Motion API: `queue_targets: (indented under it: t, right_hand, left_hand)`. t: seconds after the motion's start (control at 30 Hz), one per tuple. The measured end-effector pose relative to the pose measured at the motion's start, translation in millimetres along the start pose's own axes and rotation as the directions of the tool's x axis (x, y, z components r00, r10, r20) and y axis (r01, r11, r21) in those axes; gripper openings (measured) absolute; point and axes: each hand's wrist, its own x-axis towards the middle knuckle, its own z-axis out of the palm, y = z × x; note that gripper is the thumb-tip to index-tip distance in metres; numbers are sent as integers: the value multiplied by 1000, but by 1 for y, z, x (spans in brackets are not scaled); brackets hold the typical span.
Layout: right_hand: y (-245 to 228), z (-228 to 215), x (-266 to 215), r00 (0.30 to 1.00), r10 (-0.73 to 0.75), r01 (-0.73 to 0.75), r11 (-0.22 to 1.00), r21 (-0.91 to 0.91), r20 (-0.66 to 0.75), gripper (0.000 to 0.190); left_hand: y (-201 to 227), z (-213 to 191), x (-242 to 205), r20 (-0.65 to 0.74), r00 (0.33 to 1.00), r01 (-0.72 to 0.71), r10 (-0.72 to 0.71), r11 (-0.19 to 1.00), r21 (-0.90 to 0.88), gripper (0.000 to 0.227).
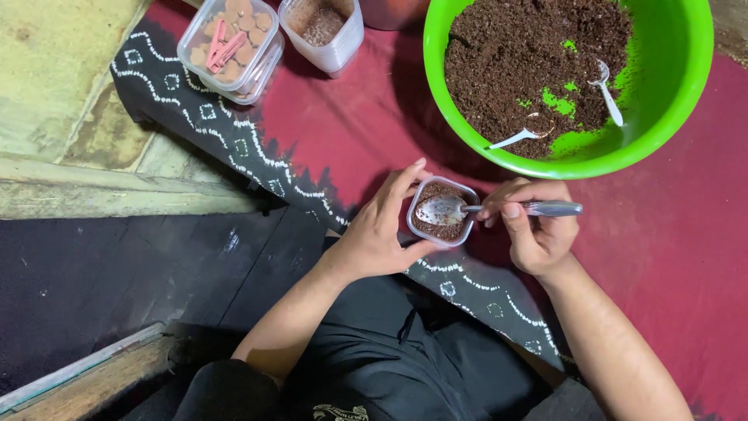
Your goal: Filling a small plastic container with soil from a larger bowl using a spoon.
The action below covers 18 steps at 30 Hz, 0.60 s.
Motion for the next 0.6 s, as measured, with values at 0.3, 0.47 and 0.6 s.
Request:
queue_targets:
  t: [0.3,0.47,0.6]
  right_hand:
    - [6,-1,-5,1000,-3,3,1000,12,16,4]
    - [2,-2,-4,1000,-15,15,1000,-9,-3,5]
    - [3,-2,-2,1000,0,0,1000,6,-8,6]
  left_hand:
    - [-5,9,-2,-78,994,-66,80,983,170,106]
    - [-3,7,-3,-73,993,-75,89,983,168,103]
    - [5,5,3,-66,993,-80,93,982,173,108]
